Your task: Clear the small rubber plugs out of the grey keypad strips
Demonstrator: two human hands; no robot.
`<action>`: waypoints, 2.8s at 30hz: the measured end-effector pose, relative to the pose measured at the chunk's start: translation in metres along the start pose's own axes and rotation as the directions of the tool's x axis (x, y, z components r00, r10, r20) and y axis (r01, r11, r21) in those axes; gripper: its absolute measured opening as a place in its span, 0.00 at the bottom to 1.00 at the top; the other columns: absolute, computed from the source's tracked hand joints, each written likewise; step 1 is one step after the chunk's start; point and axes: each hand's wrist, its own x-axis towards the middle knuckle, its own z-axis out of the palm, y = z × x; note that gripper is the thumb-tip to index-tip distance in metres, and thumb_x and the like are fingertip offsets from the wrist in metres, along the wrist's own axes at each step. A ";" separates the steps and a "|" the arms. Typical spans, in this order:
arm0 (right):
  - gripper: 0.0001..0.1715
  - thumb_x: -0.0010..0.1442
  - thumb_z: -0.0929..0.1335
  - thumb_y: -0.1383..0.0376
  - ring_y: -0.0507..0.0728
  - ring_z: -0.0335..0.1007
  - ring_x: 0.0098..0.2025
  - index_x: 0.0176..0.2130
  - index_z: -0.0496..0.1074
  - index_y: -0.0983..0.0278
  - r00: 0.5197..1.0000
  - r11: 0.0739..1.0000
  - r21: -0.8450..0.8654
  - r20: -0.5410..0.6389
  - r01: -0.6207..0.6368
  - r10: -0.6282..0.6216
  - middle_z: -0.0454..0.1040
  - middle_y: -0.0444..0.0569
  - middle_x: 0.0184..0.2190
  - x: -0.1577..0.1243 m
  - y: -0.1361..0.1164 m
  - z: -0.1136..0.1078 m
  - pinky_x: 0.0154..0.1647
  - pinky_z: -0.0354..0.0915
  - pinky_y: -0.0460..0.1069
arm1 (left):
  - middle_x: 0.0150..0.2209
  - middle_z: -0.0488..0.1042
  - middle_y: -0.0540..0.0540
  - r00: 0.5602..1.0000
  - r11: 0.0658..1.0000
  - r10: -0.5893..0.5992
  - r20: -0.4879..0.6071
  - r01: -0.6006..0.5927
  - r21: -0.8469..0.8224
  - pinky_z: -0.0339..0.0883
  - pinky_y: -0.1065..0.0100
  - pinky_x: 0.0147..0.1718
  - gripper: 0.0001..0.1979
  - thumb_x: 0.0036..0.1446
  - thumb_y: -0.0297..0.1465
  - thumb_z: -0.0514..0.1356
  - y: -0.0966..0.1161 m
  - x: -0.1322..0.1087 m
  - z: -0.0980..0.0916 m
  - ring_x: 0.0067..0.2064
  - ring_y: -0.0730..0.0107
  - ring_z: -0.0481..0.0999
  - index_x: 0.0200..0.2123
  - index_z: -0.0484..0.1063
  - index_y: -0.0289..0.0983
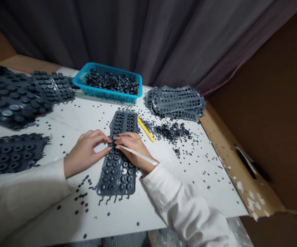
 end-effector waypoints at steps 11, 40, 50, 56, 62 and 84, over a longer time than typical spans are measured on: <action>0.09 0.66 0.61 0.67 0.57 0.69 0.50 0.41 0.69 0.63 0.991 0.971 -0.238 -0.123 0.014 -0.045 0.75 0.55 0.46 0.011 0.009 -0.009 0.50 0.68 0.56 | 0.38 0.71 0.49 0.999 1.000 0.010 0.037 -0.010 0.005 0.55 0.60 0.41 0.04 0.57 0.34 0.59 0.000 -0.001 0.000 0.43 0.61 0.67 0.36 0.73 0.43; 0.07 0.64 0.64 0.65 0.57 0.68 0.50 0.41 0.72 0.61 0.989 0.989 -0.111 0.121 0.097 -0.084 0.77 0.50 0.45 0.005 0.006 -0.009 0.52 0.67 0.55 | 0.44 0.78 0.49 0.992 0.990 0.130 0.004 -0.129 -0.061 0.63 0.58 0.44 0.09 0.58 0.33 0.58 -0.009 -0.001 0.003 0.44 0.61 0.70 0.39 0.77 0.43; 0.10 0.66 0.61 0.66 0.58 0.66 0.48 0.41 0.72 0.61 0.982 0.924 -0.342 0.130 0.173 -0.135 0.75 0.53 0.49 0.008 0.009 -0.007 0.50 0.67 0.55 | 0.43 0.78 0.48 0.989 0.988 0.146 0.015 -0.144 -0.058 0.64 0.58 0.43 0.10 0.58 0.32 0.57 -0.005 0.000 0.001 0.42 0.61 0.70 0.40 0.77 0.41; 0.06 0.66 0.63 0.66 0.57 0.70 0.46 0.40 0.69 0.62 0.997 0.990 -0.135 -0.061 0.040 -0.049 0.76 0.54 0.45 0.011 0.008 -0.011 0.48 0.69 0.55 | 0.43 0.78 0.48 0.986 0.984 0.166 0.004 -0.165 -0.072 0.65 0.58 0.44 0.10 0.58 0.32 0.57 -0.007 -0.001 0.002 0.43 0.61 0.70 0.40 0.77 0.41; 0.05 0.64 0.65 0.64 0.57 0.69 0.50 0.40 0.69 0.62 0.998 0.994 0.097 -0.053 -0.040 0.045 0.76 0.53 0.47 0.010 0.007 -0.010 0.52 0.67 0.56 | 0.45 0.76 0.46 0.986 0.985 0.163 -0.034 -0.164 -0.047 0.64 0.58 0.45 0.08 0.57 0.32 0.58 -0.007 -0.001 0.002 0.46 0.60 0.69 0.37 0.76 0.40; 0.10 0.67 0.61 0.65 0.58 0.69 0.45 0.40 0.71 0.62 0.992 0.960 -0.258 -0.032 0.108 -0.120 0.76 0.54 0.46 0.035 0.027 -0.020 0.48 0.65 0.56 | 0.50 0.75 0.53 0.995 0.992 0.104 0.008 -0.104 0.066 0.59 0.56 0.42 0.10 0.60 0.34 0.56 -0.001 -0.005 0.000 0.44 0.59 0.67 0.41 0.75 0.46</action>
